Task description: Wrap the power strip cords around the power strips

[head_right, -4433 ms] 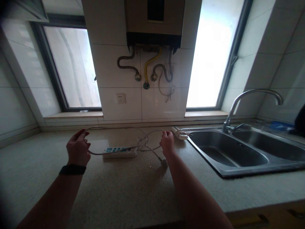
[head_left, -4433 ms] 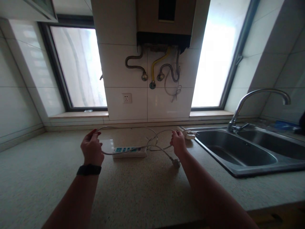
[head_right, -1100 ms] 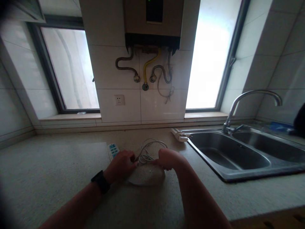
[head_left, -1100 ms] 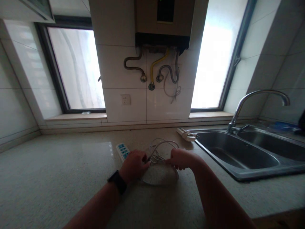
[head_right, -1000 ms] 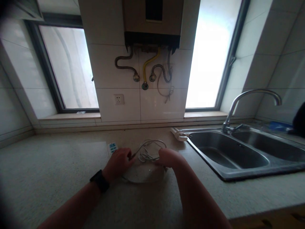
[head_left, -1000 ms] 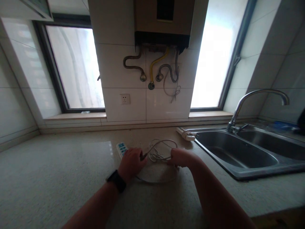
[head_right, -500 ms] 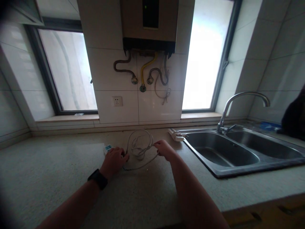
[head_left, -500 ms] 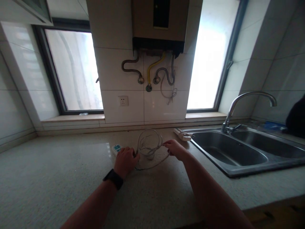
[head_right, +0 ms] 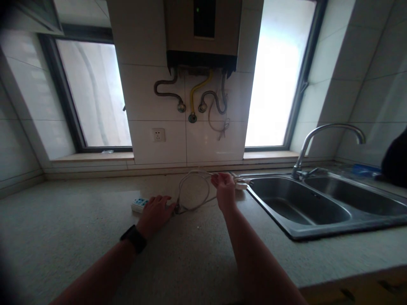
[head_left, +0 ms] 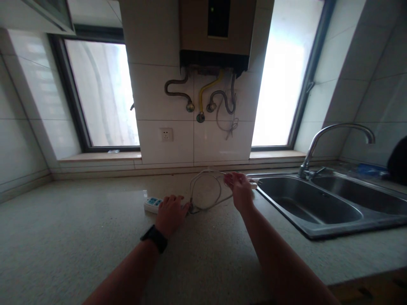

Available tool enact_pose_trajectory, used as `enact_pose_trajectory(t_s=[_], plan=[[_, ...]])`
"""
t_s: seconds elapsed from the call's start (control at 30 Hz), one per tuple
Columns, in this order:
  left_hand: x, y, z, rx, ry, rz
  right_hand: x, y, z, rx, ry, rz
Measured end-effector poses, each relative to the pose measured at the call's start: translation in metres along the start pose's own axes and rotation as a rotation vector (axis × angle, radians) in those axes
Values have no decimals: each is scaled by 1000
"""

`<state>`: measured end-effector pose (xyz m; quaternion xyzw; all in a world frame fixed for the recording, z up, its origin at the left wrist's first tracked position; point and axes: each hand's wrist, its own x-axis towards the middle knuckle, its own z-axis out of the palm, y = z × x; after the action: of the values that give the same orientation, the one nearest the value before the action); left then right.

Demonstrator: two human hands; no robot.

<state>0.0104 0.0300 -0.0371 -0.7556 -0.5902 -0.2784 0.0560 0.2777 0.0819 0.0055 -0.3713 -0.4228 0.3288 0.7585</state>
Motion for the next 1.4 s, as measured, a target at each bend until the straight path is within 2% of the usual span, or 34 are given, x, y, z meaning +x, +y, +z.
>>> enact_pose_trajectory(t_s=[0.17, 0.3, 0.47, 0.6, 0.67, 0.77, 0.9, 0.97, 1.07, 1.17, 1.3, 1.4], plan=[[0, -1, 1, -8, 10, 7, -3, -4, 5, 49, -76, -195], [3, 1, -2, -94, 53, 48, -6, -6, 6, 97, -123, -231], [3, 13, -14, -488, 136, 133, -25, -14, 16, -13, -264, -210], [2, 15, -19, -763, 175, 41, -48, -18, 29, -107, -433, -174], [4, 11, -18, -711, 163, 12, -58, -19, 35, -98, -490, -176], [4, 3, -18, -529, 111, 55, -67, -20, 40, -91, -542, -195], [3, -1, -17, -425, 94, 72, -73, -19, 42, -147, -607, -195], [3, -1, -17, -380, 100, 52, -75, -18, 42, -162, -648, -183], [3, 1, -20, -331, 125, -52, -77, -18, 42, -148, -696, -157], [5, 3, -23, -387, 152, -97, -79, -19, 43, -142, -775, -100], [9, 5, -22, -642, 110, -35, -82, -18, 44, -117, -889, 18], [9, 5, -21, -733, 64, -7, -82, -17, 43, -131, -965, 77]])
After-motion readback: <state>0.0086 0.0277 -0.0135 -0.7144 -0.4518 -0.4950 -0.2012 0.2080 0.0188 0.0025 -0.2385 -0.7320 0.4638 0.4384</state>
